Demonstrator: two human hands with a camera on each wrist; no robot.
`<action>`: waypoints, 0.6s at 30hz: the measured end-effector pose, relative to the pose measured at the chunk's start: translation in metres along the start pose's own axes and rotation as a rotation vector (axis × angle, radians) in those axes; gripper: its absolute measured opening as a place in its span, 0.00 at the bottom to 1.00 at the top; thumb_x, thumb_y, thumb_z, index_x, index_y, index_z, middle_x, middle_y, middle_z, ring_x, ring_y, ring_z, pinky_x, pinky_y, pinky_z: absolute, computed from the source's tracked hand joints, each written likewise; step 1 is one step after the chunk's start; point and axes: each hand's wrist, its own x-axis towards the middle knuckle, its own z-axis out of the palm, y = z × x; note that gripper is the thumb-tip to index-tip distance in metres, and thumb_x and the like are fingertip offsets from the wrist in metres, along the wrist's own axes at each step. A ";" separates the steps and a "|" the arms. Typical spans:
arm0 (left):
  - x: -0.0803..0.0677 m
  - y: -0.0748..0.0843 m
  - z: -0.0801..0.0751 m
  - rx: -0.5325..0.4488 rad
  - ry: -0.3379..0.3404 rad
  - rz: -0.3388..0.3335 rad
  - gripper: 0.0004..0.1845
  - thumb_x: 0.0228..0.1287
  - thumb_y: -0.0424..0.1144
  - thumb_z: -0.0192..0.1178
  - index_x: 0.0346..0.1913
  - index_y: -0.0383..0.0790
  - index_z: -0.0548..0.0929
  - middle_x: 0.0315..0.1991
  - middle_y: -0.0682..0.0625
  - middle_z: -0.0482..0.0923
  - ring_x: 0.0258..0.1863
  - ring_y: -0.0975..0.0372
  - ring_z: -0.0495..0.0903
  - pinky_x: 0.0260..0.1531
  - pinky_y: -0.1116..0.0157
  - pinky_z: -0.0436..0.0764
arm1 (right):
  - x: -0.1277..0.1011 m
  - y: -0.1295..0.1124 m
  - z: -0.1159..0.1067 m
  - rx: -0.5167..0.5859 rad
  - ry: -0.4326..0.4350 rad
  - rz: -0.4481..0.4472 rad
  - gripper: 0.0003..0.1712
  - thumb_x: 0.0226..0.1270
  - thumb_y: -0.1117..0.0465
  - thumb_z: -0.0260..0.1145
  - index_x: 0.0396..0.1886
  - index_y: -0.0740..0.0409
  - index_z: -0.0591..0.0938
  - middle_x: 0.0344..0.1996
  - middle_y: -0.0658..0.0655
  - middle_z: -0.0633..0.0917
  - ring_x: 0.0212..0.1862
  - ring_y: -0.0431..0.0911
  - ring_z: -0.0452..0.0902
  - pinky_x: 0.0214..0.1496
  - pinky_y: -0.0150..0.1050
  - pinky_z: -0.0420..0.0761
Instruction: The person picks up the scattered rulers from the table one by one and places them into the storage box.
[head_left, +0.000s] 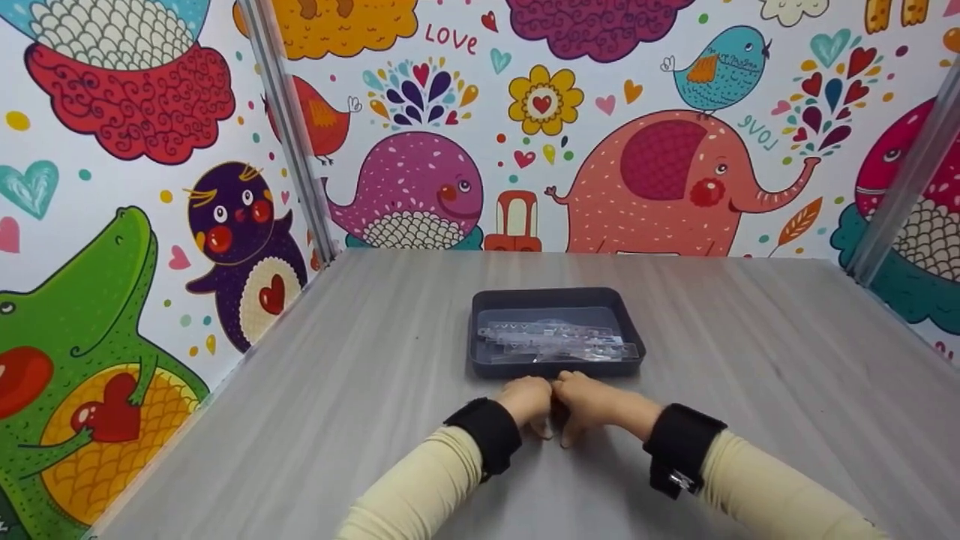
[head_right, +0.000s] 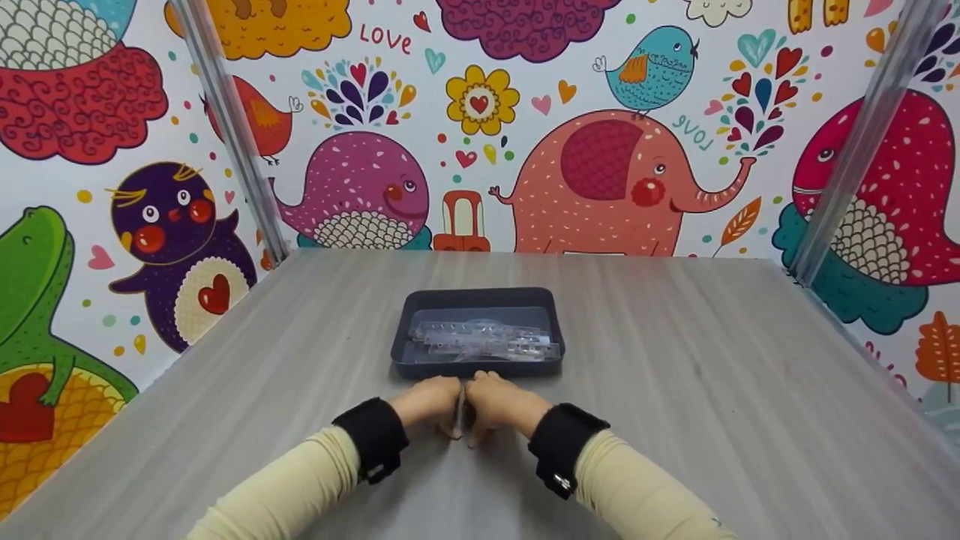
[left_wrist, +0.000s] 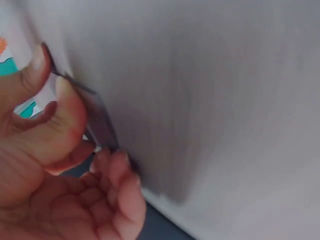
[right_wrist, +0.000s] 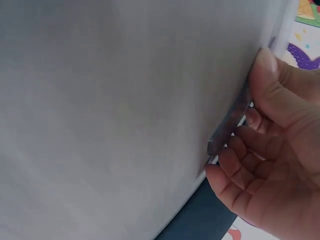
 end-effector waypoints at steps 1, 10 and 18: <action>-0.001 -0.002 -0.001 -0.011 0.001 0.018 0.22 0.28 0.44 0.70 0.32 0.40 0.79 0.37 0.49 0.76 0.37 0.59 0.73 0.36 0.64 0.71 | 0.002 -0.001 0.000 0.002 -0.009 0.015 0.32 0.22 0.52 0.74 0.33 0.61 0.75 0.26 0.50 0.68 0.31 0.45 0.62 0.33 0.36 0.64; -0.005 -0.016 -0.006 -0.182 -0.107 0.035 0.23 0.27 0.45 0.70 0.30 0.34 0.77 0.25 0.51 0.72 0.23 0.61 0.68 0.25 0.67 0.72 | 0.007 -0.007 -0.001 -0.045 -0.047 0.120 0.31 0.21 0.49 0.74 0.29 0.60 0.74 0.25 0.52 0.69 0.31 0.46 0.64 0.35 0.38 0.66; -0.009 -0.013 -0.004 -0.224 -0.087 0.055 0.45 0.25 0.45 0.71 0.52 0.32 0.63 0.50 0.42 0.67 0.46 0.58 0.68 0.44 0.66 0.67 | 0.007 -0.006 -0.004 -0.071 -0.113 0.185 0.32 0.22 0.50 0.74 0.31 0.61 0.74 0.26 0.53 0.69 0.32 0.47 0.63 0.37 0.38 0.66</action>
